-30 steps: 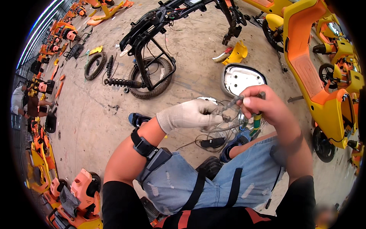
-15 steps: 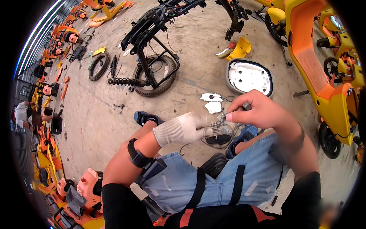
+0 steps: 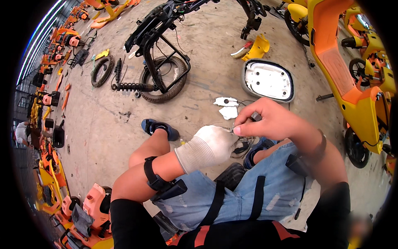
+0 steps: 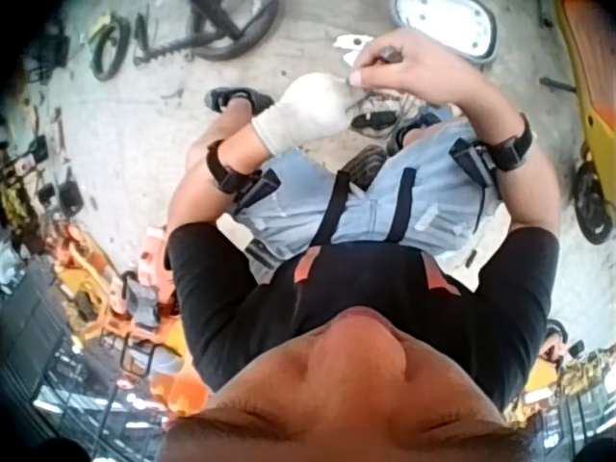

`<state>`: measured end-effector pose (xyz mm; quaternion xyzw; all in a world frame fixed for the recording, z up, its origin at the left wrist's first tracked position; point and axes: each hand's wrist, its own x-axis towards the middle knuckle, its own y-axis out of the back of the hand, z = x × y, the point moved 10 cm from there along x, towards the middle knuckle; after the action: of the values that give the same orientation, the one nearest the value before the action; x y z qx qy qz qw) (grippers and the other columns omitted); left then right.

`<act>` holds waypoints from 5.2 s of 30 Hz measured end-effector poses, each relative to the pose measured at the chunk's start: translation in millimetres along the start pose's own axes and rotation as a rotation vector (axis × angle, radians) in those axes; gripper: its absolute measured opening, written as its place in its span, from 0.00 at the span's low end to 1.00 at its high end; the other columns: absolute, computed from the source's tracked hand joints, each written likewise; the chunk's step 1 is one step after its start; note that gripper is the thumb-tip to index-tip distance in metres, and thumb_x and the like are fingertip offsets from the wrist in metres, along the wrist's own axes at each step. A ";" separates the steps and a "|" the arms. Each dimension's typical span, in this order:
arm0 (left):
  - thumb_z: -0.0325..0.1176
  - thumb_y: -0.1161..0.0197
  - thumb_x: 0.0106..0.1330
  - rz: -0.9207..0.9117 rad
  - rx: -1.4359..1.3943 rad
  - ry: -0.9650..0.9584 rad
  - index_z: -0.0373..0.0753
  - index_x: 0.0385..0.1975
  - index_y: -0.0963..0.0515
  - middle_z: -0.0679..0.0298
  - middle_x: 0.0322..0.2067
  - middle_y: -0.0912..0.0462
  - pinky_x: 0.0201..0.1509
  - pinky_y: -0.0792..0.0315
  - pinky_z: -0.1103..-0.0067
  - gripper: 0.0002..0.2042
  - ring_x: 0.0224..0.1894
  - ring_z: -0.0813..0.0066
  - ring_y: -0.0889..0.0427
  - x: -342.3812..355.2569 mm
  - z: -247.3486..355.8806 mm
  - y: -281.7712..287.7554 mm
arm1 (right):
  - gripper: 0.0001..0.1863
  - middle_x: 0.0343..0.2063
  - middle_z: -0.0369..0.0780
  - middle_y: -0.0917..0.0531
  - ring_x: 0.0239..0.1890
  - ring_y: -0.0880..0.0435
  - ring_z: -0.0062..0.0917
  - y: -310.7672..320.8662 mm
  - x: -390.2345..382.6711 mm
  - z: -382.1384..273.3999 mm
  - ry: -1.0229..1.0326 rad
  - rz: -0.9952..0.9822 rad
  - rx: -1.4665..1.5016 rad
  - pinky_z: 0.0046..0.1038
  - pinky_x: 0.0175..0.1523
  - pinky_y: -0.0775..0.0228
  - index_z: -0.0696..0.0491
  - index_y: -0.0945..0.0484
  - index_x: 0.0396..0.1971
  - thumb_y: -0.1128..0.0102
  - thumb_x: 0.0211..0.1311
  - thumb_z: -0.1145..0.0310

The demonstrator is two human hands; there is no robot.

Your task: The person uses a pair of pliers to manipulate a metal chain, likely for a scooter. They hold the chain with one hand and use the pliers with the other to adjust or remove a link. The person is wearing gloves and stands in a workshop filled with scooter parts and frames.

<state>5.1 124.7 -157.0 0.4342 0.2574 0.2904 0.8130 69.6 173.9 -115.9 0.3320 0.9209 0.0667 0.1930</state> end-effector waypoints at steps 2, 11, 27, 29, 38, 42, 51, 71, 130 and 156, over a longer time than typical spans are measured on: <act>0.37 0.44 0.68 -0.010 0.007 -0.009 0.38 0.34 0.22 0.55 0.26 0.18 0.34 0.23 0.64 0.10 0.30 0.53 0.17 0.2 5.1 0.7 | 0.16 0.27 0.34 0.16 0.29 0.23 0.15 -1.8 1.6 1.3 0.012 -0.021 0.004 0.21 0.35 0.31 0.58 0.14 0.35 0.32 0.59 0.58; 0.33 0.37 0.60 0.163 0.005 -0.069 0.37 0.31 0.23 0.59 0.26 0.19 0.34 0.23 0.67 0.07 0.30 0.57 0.17 -14.9 28.4 25.6 | 0.15 0.24 0.31 0.19 0.19 0.26 0.13 12.5 -6.8 14.5 -0.184 0.039 0.133 0.18 0.25 0.34 0.56 0.14 0.38 0.31 0.61 0.60; 0.35 0.34 0.48 0.459 0.364 -0.426 0.41 0.36 0.22 0.67 0.28 0.22 0.25 0.30 0.77 0.15 0.25 0.72 0.22 -40.9 72.4 69.5 | 0.22 0.22 0.36 0.19 0.21 0.24 0.17 3.2 -7.0 10.8 -0.123 -0.074 -0.019 0.24 0.29 0.31 0.57 0.15 0.39 0.37 0.65 0.49; 0.36 0.34 0.47 0.506 0.420 -0.474 0.41 0.35 0.21 0.67 0.27 0.22 0.23 0.31 0.78 0.15 0.23 0.74 0.23 -46.2 78.5 72.3 | 0.23 0.23 0.38 0.19 0.23 0.23 0.19 -0.7 -9.6 8.3 -0.135 -0.117 -0.022 0.26 0.32 0.30 0.57 0.15 0.39 0.37 0.65 0.49; 0.36 0.37 0.41 0.576 0.436 -0.611 0.41 0.34 0.21 0.65 0.26 0.22 0.20 0.34 0.81 0.16 0.20 0.76 0.24 -50.7 95.8 80.4 | 0.18 0.32 0.40 0.15 0.27 0.16 0.22 -13.5 -12.9 -4.0 0.089 -0.213 -0.179 0.24 0.29 0.20 0.57 0.18 0.44 0.41 0.69 0.56; 0.35 0.38 0.42 0.520 0.422 -0.653 0.41 0.34 0.23 0.65 0.27 0.23 0.20 0.34 0.81 0.16 0.21 0.76 0.24 -44.7 103.3 74.2 | 0.15 0.27 0.47 0.16 0.31 0.18 0.34 -31.5 -20.4 -0.6 -0.014 -0.336 -0.117 0.33 0.39 0.26 0.58 0.17 0.39 0.43 0.61 0.63; 0.38 0.36 0.39 0.522 0.434 -0.652 0.43 0.34 0.24 0.67 0.27 0.24 0.21 0.36 0.80 0.18 0.21 0.76 0.24 -37.9 102.2 84.1 | 0.16 0.23 0.46 0.18 0.26 0.20 0.37 -51.0 -21.5 0.2 0.103 -0.493 -0.263 0.35 0.35 0.28 0.61 0.19 0.36 0.38 0.62 0.60; 0.41 0.34 0.50 0.765 0.511 -0.530 0.44 0.33 0.22 0.69 0.26 0.23 0.22 0.33 0.79 0.13 0.23 0.75 0.22 -67.6 76.1 126.6 | 0.23 0.21 0.43 0.20 0.25 0.26 0.27 -32.9 -21.7 15.9 -0.154 -0.385 -0.111 0.33 0.36 0.30 0.61 0.18 0.38 0.45 0.69 0.52; 0.43 0.40 0.72 -0.150 -1.013 0.223 0.35 0.40 0.17 0.73 0.26 0.25 0.31 0.36 0.84 0.15 0.28 0.87 0.32 -10.1 -4.8 33.3 | 0.19 0.27 0.41 0.16 0.29 0.17 0.33 6.5 -18.7 -19.0 0.507 0.089 -0.286 0.32 0.34 0.27 0.55 0.17 0.36 0.26 0.53 0.57; 0.50 0.46 0.74 -0.331 -0.956 0.543 0.33 0.44 0.19 0.61 0.28 0.15 0.39 0.24 0.78 0.22 0.35 0.76 0.16 -16.8 -13.0 -1.2 | 0.17 0.30 0.40 0.16 0.34 0.20 0.25 -0.4 3.1 10.4 0.162 0.135 -0.125 0.29 0.43 0.28 0.58 0.16 0.37 0.36 0.66 0.57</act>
<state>-15.1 119.7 -161.7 -0.1181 0.3616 0.3442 0.8584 71.3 175.5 -126.5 0.3741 0.9031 0.1633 0.1336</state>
